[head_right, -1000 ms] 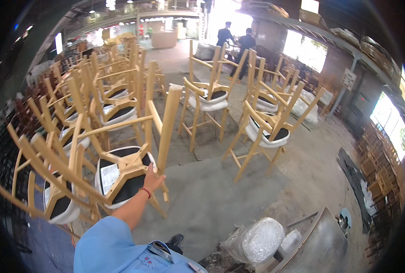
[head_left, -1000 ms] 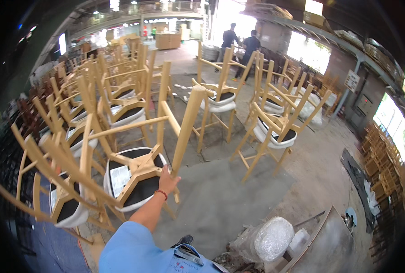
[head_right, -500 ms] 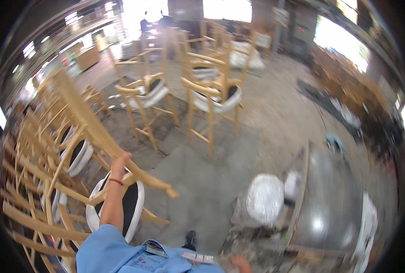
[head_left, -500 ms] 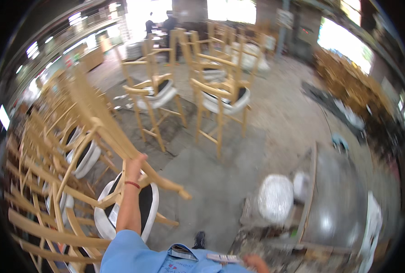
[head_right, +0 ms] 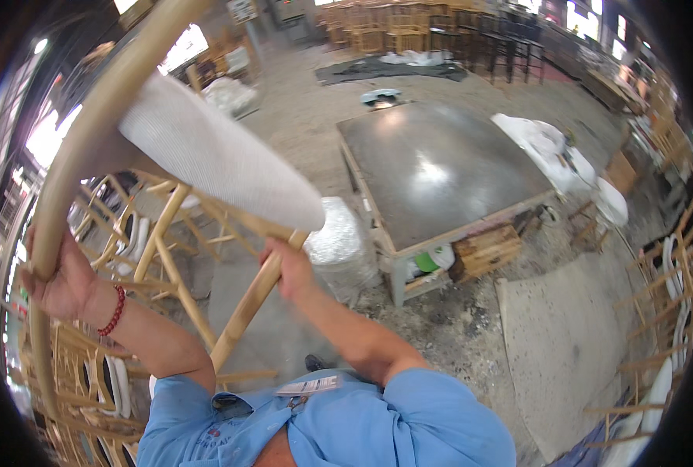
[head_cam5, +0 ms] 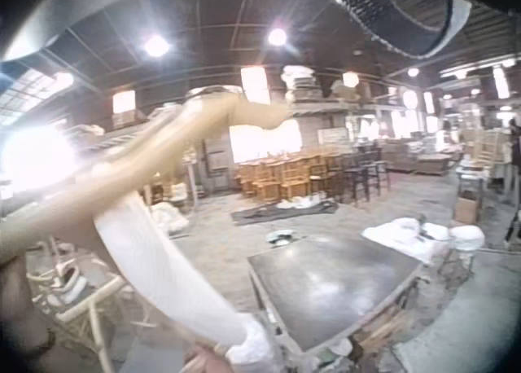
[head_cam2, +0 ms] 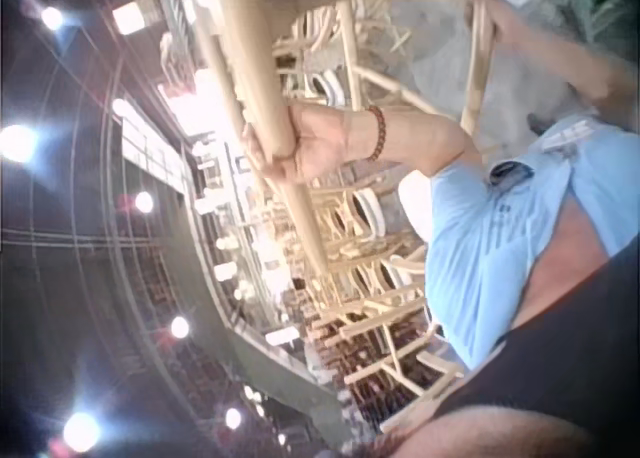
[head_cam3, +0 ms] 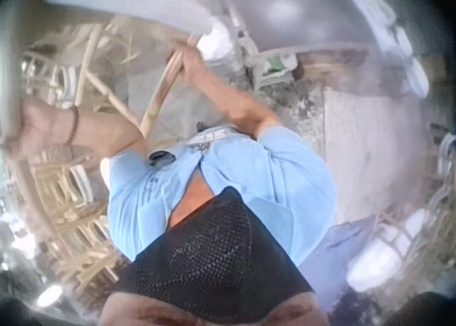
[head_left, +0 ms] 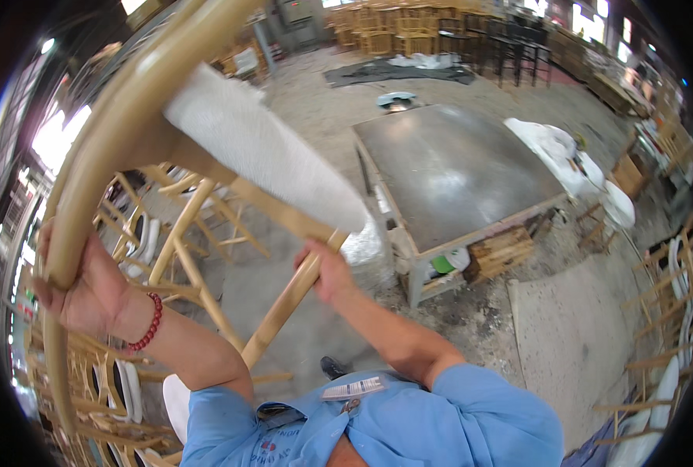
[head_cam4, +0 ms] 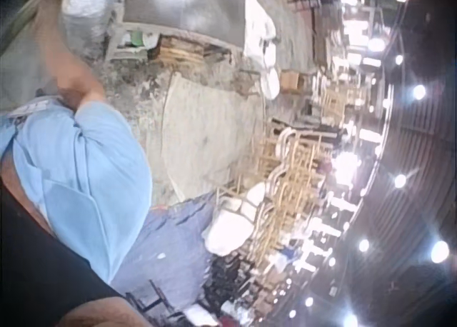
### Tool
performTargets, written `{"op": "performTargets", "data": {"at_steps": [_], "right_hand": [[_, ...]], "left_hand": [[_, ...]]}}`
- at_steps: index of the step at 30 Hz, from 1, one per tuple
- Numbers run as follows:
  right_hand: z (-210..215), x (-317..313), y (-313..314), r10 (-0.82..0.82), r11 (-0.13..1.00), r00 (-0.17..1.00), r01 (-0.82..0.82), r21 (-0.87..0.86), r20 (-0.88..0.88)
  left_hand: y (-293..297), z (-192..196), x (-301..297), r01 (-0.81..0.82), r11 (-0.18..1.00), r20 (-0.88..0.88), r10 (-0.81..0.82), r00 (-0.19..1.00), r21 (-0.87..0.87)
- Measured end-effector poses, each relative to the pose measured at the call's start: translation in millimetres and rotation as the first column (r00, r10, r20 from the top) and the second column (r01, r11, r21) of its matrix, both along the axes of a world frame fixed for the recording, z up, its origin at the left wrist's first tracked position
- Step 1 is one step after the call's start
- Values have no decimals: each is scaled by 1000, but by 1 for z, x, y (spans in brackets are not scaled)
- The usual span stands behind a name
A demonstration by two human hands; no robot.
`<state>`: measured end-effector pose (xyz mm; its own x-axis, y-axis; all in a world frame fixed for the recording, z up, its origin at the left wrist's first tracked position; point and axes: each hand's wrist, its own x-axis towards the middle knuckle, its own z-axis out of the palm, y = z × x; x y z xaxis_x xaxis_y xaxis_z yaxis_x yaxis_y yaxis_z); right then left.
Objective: The person assembles wooden chairs by attaching legs to chair frames using a rubber mallet and a power sander. They repeatedly pick up chair frames, sand the leg ends, and hammer the legs into place, then place the assembled chairs upright.
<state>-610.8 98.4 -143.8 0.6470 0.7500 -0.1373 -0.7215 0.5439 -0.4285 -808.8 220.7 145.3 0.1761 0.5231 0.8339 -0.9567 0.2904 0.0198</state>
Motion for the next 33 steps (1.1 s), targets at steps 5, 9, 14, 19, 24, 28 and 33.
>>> {"op": "performTargets", "data": {"at_steps": [5, 9, 14, 19, 24, 28, 33], "right_hand": [[78, 104, -171, -484, 873, 846, 483, 62, 226], [111, 135, -289, -825, 556, 509, 810, 186, 245], [134, 157, -387, -822, 245, 89, 947, 210, 562], [155, 190, -419, -702, 155, 48, 984, 86, 710], [168, 256, -427, -571, 92, 92, 995, -48, 816], [191, 310, -382, -369, 40, 106, 994, -98, 923], [203, 364, -293, -157, 254, 201, 954, -157, 967]], "left_hand": [[-107, -4, 70, 283, 957, 153, -271, 950, -62], [-130, -44, 154, 468, 882, 129, -458, 879, -60], [-158, -85, 286, 639, 662, 180, -626, 759, -392], [-186, -124, 395, 704, 446, 267, -706, 656, -552], [-195, -155, 513, 687, 242, 303, -763, 571, -686], [-156, -172, 623, 540, 237, 194, -758, 623, -808], [-80, -191, 724, 329, 693, -489, -700, 521, -641]]}}
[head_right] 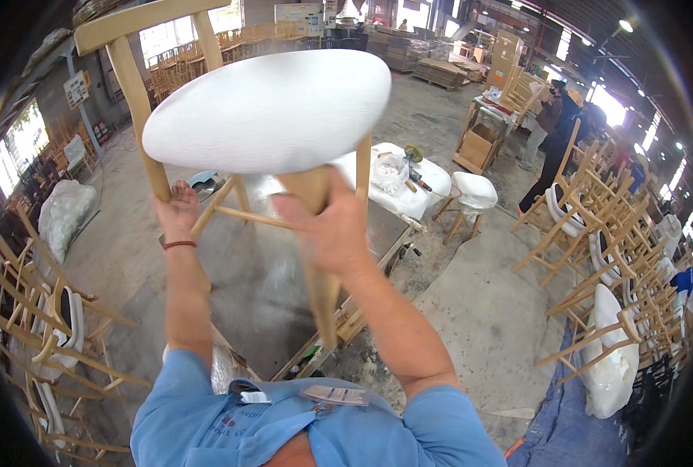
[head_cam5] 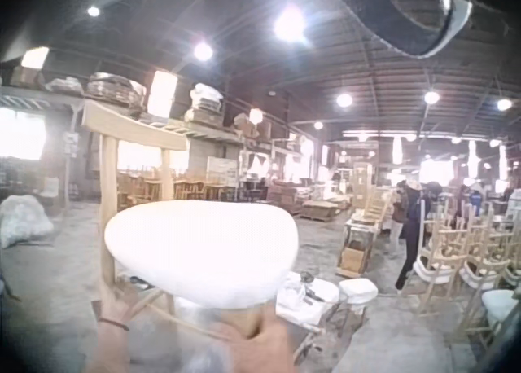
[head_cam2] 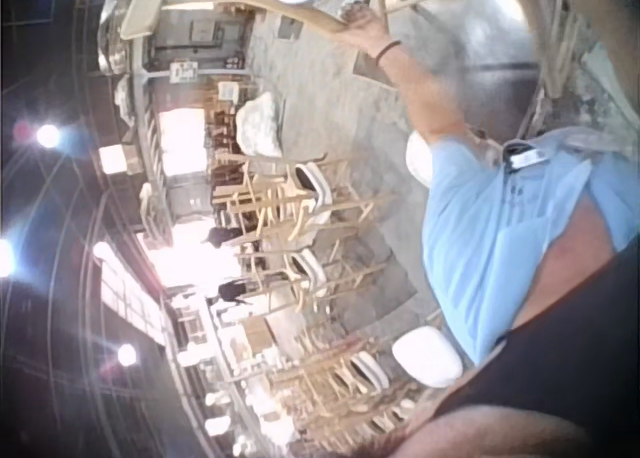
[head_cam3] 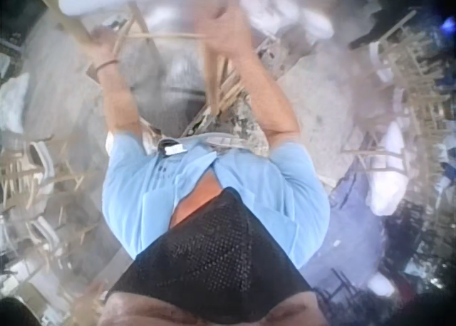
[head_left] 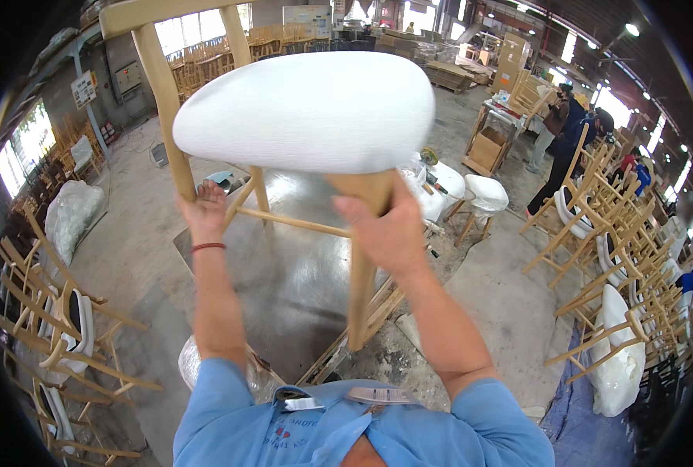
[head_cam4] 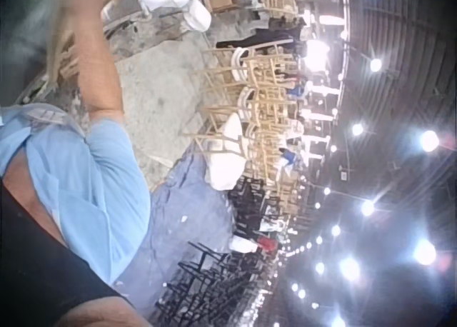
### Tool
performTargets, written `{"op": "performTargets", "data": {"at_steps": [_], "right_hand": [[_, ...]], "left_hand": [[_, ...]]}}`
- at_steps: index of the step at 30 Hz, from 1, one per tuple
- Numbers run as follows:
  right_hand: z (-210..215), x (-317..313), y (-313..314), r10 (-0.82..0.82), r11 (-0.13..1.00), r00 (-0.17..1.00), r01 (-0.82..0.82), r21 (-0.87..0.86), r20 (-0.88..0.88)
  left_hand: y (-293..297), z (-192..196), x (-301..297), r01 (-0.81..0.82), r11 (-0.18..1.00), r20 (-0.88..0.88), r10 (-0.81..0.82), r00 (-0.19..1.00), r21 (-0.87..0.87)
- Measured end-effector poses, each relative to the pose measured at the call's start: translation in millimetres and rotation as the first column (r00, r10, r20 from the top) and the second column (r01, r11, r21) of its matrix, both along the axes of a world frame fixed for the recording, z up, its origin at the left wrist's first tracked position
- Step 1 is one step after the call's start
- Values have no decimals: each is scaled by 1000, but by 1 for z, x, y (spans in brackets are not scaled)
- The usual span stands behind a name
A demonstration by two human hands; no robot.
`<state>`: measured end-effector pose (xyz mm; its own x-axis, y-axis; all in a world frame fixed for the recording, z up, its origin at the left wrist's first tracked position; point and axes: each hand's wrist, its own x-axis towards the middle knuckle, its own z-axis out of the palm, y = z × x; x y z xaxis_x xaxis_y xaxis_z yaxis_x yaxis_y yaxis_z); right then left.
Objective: The person assembles wooden chairs by attaching legs to chair frames using a rubber mallet and a power sander. They repeatedly pick up chair frames, sand the leg ends, and hammer the legs into place, then place the assembled chairs upright.
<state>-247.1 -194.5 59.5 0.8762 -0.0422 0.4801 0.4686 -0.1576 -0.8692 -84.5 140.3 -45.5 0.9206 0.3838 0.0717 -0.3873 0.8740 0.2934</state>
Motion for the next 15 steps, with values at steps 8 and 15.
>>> {"op": "performTargets", "data": {"at_steps": [8, 15], "right_hand": [[-19, 78, -14, 298, 925, 926, -220, -310, 230], [-67, 231, -107, -212, 977, 965, 204, 70, 156]], "left_hand": [[69, -2, -34, 50, 551, -181, 186, 966, 833], [-20, -24, -127, -201, 234, 121, 314, 942, 951]]}}
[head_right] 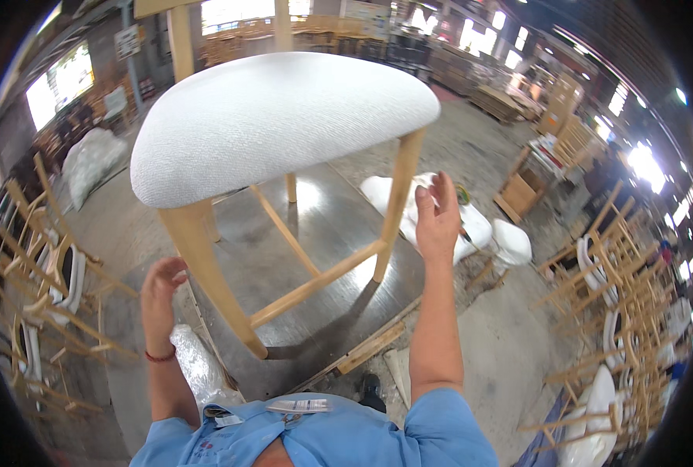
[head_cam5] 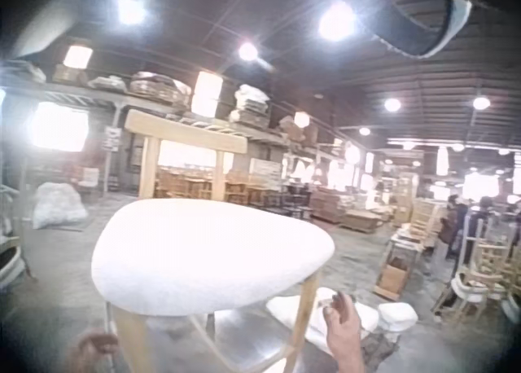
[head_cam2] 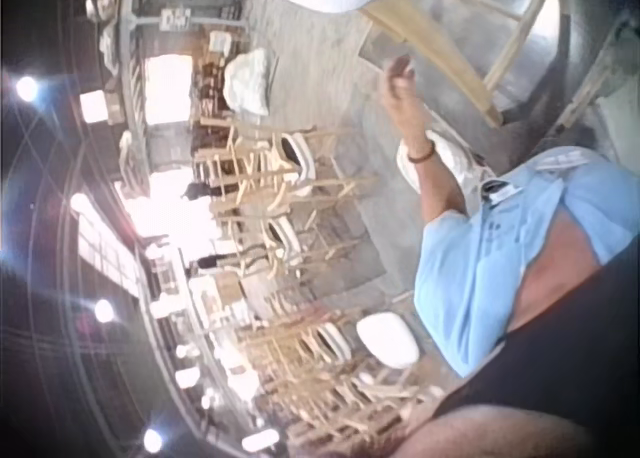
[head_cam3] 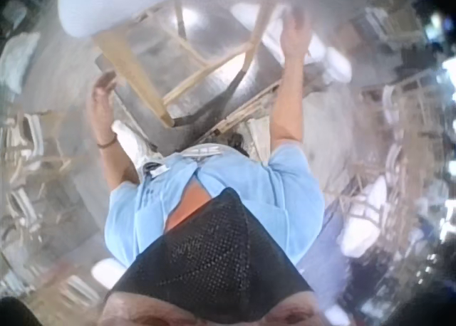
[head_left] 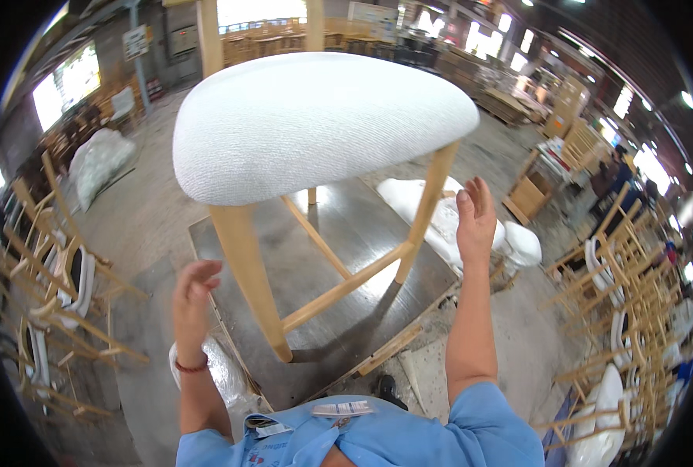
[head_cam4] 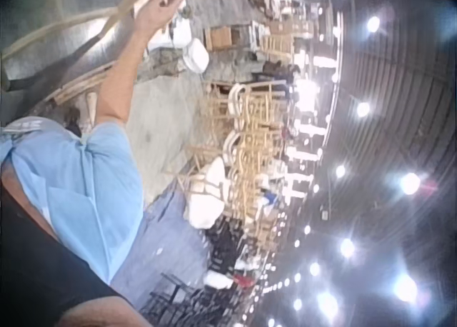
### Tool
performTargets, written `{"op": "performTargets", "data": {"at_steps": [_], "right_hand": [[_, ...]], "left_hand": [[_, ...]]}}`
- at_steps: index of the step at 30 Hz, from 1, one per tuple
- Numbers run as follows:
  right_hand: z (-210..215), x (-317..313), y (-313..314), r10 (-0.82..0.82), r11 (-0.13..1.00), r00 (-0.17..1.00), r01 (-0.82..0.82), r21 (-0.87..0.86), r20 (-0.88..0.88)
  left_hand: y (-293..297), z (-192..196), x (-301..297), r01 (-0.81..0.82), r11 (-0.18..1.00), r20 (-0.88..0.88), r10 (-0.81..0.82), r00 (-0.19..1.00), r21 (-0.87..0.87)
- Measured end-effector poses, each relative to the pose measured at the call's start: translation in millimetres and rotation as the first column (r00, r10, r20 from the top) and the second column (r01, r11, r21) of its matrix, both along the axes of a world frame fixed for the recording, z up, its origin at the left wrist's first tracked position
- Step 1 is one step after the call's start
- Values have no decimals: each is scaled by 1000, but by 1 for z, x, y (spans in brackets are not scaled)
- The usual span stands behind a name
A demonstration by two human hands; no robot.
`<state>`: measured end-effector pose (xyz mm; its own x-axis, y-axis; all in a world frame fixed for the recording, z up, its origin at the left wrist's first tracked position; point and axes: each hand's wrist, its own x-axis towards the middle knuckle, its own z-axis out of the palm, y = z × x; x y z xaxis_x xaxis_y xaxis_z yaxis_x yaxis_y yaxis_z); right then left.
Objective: The person assembles wooden chairs by attaching legs to chair frames using a rubber mallet and a power sander. They repeatedly pick up chair frames, sand the leg ends, and hammer the legs into place, then place the assembled chairs upright.
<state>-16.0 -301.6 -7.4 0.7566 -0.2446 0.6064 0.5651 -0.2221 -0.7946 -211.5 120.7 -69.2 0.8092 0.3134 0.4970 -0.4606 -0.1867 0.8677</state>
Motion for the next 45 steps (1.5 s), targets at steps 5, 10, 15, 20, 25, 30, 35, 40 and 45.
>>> {"op": "performTargets", "data": {"at_steps": [5, 10, 15, 20, 25, 30, 35, 40, 45], "right_hand": [[-22, 77, 18, 168, 980, 986, -166, -111, 10], [-21, 115, 16, 405, 913, 912, -407, -24, -61], [-18, 138, 15, 588, 805, 805, -592, -32, -85], [-7, 147, -1, 655, 742, 734, -670, -33, -179], [-2, 152, -6, 638, 755, 753, -653, -64, -162], [5, 154, -9, 639, 740, 749, -661, -126, -175], [0, 151, -7, 649, 741, 744, -666, -90, -159], [10, 159, -12, 665, 702, 719, -694, -160, -201], [11, 162, -15, 677, 703, 709, -702, -112, -195]], "left_hand": [[-102, 7, 9, -302, 939, 2, 306, 952, 162], [-91, -22, 55, -621, 777, 107, 612, 784, 102], [-90, -5, 66, -662, 749, 94, 656, 749, 43], [-99, 6, 52, -665, 738, 75, 662, 746, 114], [-107, 38, 45, -727, 638, 120, 726, 678, 254], [-110, 46, 42, -711, 654, 93, 716, 692, 258], [-108, 43, 41, -702, 673, 89, 704, 705, 235], [-107, 66, 42, -678, 689, 55, 690, 721, 256], [-114, 89, 52, -720, 627, 16, 751, 660, 297]]}}
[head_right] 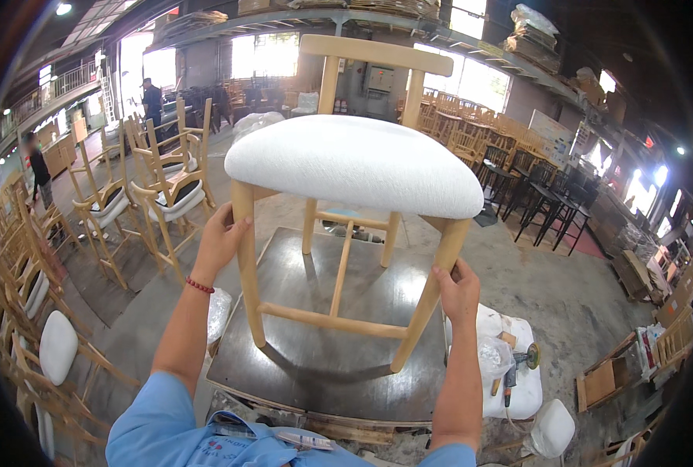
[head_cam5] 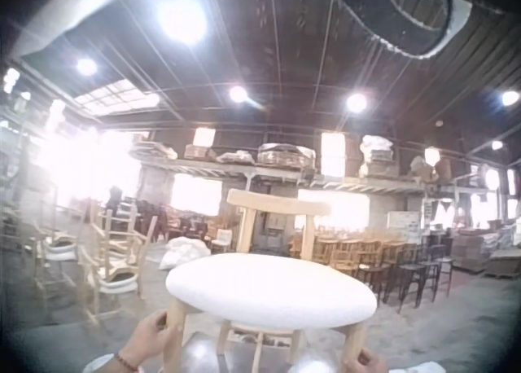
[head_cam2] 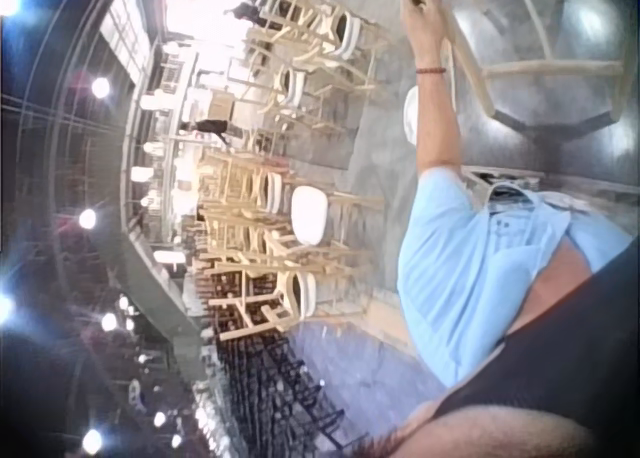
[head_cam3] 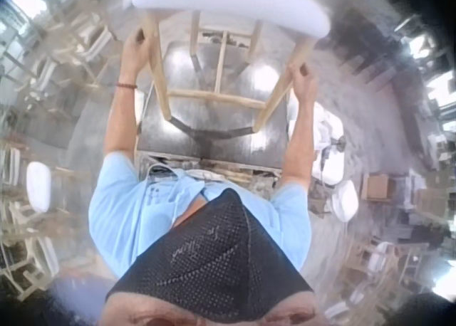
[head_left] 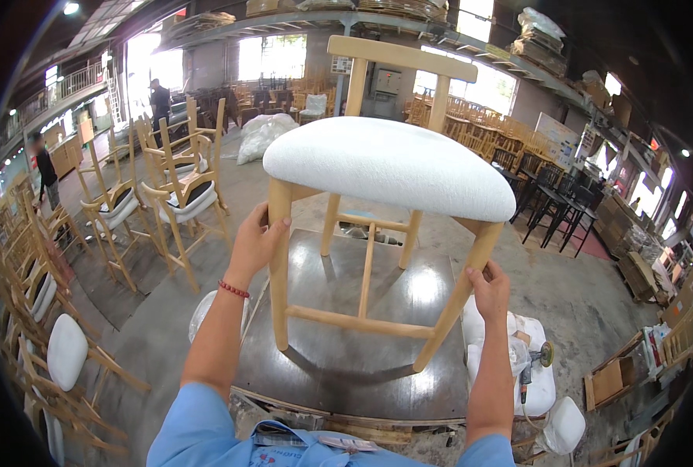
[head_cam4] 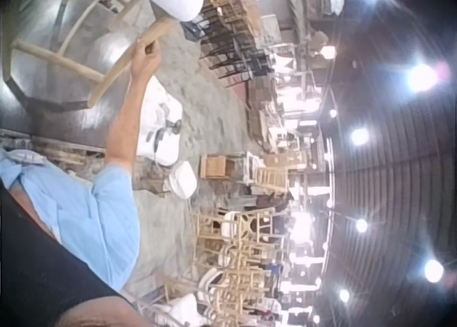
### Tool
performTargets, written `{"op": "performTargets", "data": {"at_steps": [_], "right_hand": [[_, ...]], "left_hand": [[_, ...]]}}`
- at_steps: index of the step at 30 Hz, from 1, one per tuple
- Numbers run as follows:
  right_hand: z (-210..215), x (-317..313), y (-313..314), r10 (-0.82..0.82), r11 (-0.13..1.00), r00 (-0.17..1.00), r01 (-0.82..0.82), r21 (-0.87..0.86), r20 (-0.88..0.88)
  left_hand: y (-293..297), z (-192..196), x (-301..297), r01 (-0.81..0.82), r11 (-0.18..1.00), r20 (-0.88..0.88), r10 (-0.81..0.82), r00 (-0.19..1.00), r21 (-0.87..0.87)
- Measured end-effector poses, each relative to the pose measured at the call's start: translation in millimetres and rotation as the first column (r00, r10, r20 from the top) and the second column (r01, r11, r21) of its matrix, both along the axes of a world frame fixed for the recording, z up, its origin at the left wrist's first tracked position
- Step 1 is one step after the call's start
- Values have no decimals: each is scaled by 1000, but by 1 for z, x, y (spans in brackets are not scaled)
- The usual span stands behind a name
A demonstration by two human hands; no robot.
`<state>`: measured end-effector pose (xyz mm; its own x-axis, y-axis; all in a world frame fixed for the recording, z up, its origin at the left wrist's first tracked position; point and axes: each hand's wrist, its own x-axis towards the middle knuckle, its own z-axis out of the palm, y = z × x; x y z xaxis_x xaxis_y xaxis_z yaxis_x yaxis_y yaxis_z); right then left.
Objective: The person assembles wooden chairs by attaching legs to chair frames using a rubber mallet and a power sander. They repeatedly pick up chair frames, sand the leg ends, and hammer the legs into place, then place the assembled chairs upright.
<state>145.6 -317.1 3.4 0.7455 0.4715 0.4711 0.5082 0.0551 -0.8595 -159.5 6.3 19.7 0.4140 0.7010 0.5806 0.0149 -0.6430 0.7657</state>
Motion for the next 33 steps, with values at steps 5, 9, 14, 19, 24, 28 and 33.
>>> {"op": "performTargets", "data": {"at_steps": [5, 9, 14, 19, 24, 28, 33], "right_hand": [[-10, 0, 13, 15, 1000, 1000, -14, 20, -22], [-30, 25, -1, 0, 1000, 997, 3, -31, 76], [-43, 40, -5, 85, 996, 994, -86, 22, 69], [-120, 35, -23, 34, 995, 988, -18, -103, 151], [-216, -31, -101, 39, 892, 958, -162, -422, -285], [-154, 59, -108, 4, 980, 966, -55, -189, -260], [22, 48, 0, 142, 986, 986, -149, 69, 88]], "left_hand": [[1, -3, -5, -58, 998, 4, 58, 998, -32], [-19, 3, 14, -114, 988, -78, 107, 991, -102], [-20, -2, 18, -140, 990, 21, 140, 990, -36], [-17, -6, 20, -221, 975, 40, 221, 975, 15], [-16, -9, 24, -233, 969, 20, 235, 972, -86], [-11, 10, 32, -39, 996, 31, 42, 999, -75], [-11, 68, 35, -107, 993, 104, 101, 989, 54]]}}
